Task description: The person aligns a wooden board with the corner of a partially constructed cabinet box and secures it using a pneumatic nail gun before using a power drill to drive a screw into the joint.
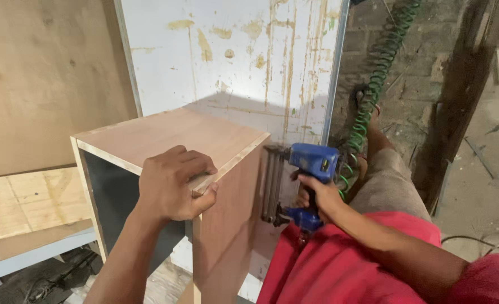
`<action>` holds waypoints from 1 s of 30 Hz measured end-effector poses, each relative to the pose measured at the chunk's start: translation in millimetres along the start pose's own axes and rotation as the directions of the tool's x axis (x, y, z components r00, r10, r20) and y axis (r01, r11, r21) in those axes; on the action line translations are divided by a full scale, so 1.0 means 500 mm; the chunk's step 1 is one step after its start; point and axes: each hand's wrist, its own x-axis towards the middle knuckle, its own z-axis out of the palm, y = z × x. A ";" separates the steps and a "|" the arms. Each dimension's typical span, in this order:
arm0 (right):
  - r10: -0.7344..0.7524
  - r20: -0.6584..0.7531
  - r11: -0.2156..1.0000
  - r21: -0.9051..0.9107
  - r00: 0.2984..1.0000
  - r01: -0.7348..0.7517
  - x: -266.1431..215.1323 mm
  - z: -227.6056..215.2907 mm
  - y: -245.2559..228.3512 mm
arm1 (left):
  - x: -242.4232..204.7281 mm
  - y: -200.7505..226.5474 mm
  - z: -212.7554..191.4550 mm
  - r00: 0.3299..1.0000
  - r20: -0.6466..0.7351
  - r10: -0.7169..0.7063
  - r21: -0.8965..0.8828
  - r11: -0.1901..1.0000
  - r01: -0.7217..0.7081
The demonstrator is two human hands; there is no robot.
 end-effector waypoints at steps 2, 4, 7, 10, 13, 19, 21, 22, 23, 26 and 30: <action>-0.017 -0.047 1.000 0.008 0.999 0.017 -0.002 -0.024 0.038 | -0.004 -0.001 0.002 1.000 -0.004 0.013 0.027 1.000 -0.013; -0.064 0.023 0.997 0.041 0.998 0.063 0.008 -0.046 0.070 | 0.003 0.004 -0.003 1.000 -0.002 -0.019 0.003 1.000 0.019; -0.095 0.295 0.995 0.059 0.951 0.081 -0.002 -0.055 0.075 | -0.005 0.001 0.004 1.000 -0.017 -0.013 -0.002 1.000 0.013; -0.113 0.356 0.993 0.068 0.928 0.094 -0.002 -0.062 0.097 | 0.002 0.004 -0.001 1.000 -0.014 -0.011 -0.037 0.999 0.010; -0.132 0.368 0.990 0.092 0.921 0.106 0.001 -0.064 0.103 | -0.003 0.006 0.004 0.999 -0.032 -0.039 -0.048 0.998 0.037; -0.096 0.349 0.988 0.147 0.932 0.047 0.012 -0.077 0.124 | 0.000 0.002 0.004 0.999 -0.033 -0.018 -0.062 0.998 0.016; -0.092 0.337 0.988 0.147 0.937 0.044 -0.001 -0.062 0.117 | 0.002 0.004 0.002 0.999 -0.035 -0.010 -0.064 0.998 0.007; -0.090 0.322 0.988 0.150 0.943 0.042 -0.008 -0.055 0.114 | 0.003 0.005 0.000 0.999 -0.036 0.001 -0.067 0.998 -0.004; -0.088 0.323 0.988 0.148 0.942 0.042 -0.008 -0.055 0.112 | 0.000 0.003 0.003 0.999 -0.037 -0.001 -0.067 0.998 -0.002; -0.086 0.362 0.988 0.148 0.928 0.034 -0.012 -0.053 0.107 | -0.007 -0.002 0.010 0.998 -0.058 -0.016 -0.053 0.999 0.013; -0.097 0.403 0.985 0.170 0.910 0.030 0.005 -0.067 0.117 | -0.007 -0.005 0.011 0.999 -0.033 -0.003 -0.014 1.000 0.003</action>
